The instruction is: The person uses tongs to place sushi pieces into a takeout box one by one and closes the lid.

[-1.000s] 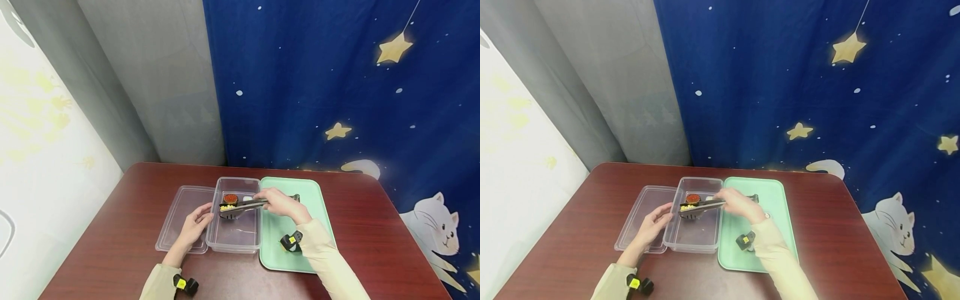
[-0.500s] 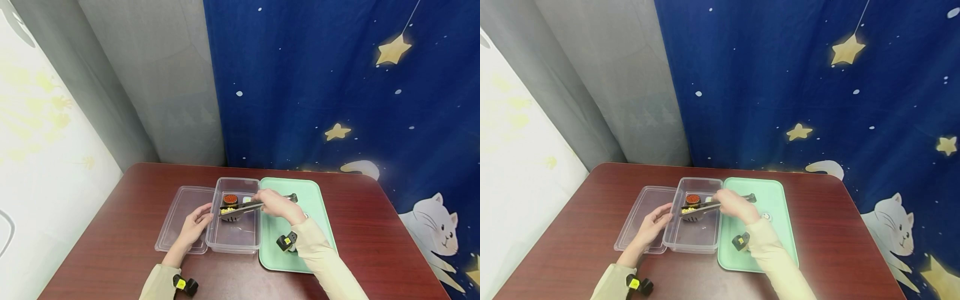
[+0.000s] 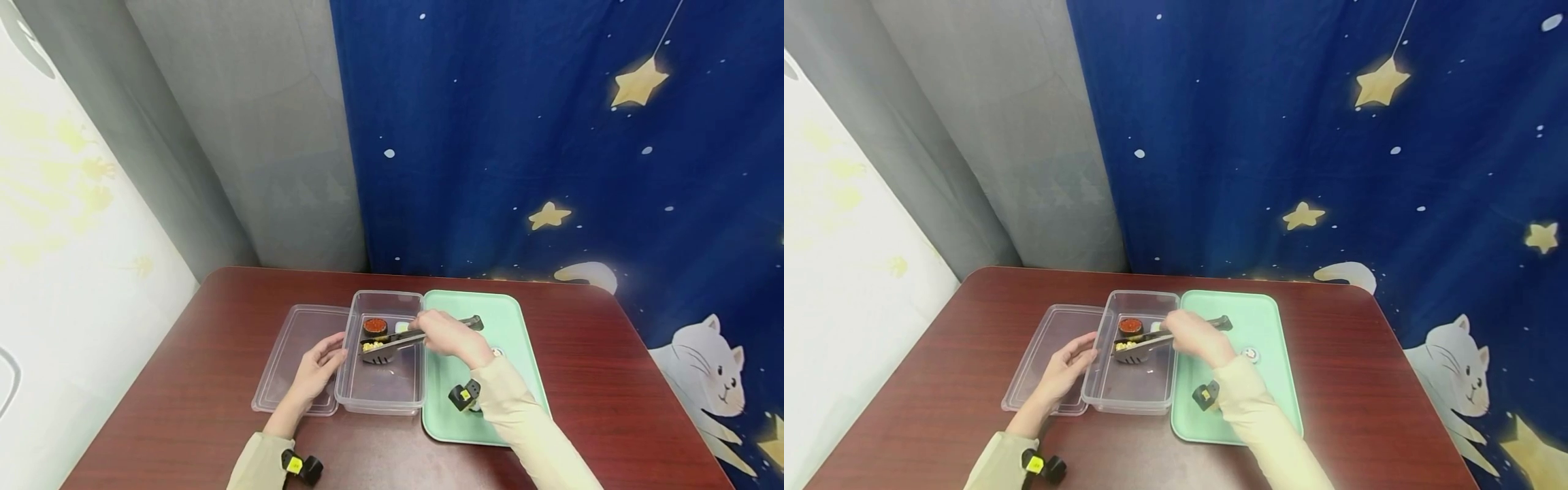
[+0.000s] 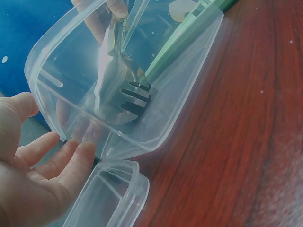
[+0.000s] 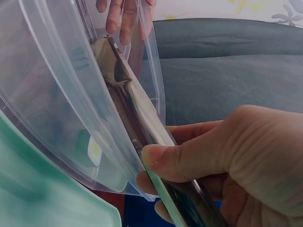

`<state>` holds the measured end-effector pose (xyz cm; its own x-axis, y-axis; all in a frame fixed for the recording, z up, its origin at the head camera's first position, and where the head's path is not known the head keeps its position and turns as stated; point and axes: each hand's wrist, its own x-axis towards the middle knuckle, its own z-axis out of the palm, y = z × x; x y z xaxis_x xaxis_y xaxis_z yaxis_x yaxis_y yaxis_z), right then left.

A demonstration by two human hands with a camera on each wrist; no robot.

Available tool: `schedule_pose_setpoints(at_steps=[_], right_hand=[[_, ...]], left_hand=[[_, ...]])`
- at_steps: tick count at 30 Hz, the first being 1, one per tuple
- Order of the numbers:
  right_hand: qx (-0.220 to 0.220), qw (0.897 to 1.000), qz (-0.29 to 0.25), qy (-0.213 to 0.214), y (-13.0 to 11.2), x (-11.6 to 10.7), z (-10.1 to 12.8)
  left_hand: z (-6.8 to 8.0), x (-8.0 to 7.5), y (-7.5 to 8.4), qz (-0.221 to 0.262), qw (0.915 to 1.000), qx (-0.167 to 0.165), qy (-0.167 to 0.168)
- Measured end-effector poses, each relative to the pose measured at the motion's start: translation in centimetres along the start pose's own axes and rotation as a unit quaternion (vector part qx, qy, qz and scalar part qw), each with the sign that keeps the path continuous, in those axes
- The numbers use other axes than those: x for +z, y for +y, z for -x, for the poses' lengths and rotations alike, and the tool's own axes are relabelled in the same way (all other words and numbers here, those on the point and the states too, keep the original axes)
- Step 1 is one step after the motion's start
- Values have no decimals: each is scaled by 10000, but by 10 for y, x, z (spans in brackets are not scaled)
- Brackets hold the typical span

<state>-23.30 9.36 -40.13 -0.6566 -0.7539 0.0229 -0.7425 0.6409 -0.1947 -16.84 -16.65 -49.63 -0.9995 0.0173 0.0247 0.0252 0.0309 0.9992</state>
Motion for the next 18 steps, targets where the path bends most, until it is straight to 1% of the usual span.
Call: schedule_pose_setpoints(at_steps=[5,8,11,15,18], right_hand=[[-64,9999,-111,-55,-1,-3,2],[-50,9993,-353,-87,0,-6,5],[62,9979,-635,-88,2,-9,9],[143,9969,-772,34,5,-13,15],[116,9962,-834,218,8,-16,21]], left_hand=[[-1,0,-1,-4,10000,-2,-2],[-1,0,-1,13,10000,6,6],[-1,0,-2,26,10000,1,22],[-1,0,-1,29,10000,16,35],[-1,0,-2,52,10000,25,39]])
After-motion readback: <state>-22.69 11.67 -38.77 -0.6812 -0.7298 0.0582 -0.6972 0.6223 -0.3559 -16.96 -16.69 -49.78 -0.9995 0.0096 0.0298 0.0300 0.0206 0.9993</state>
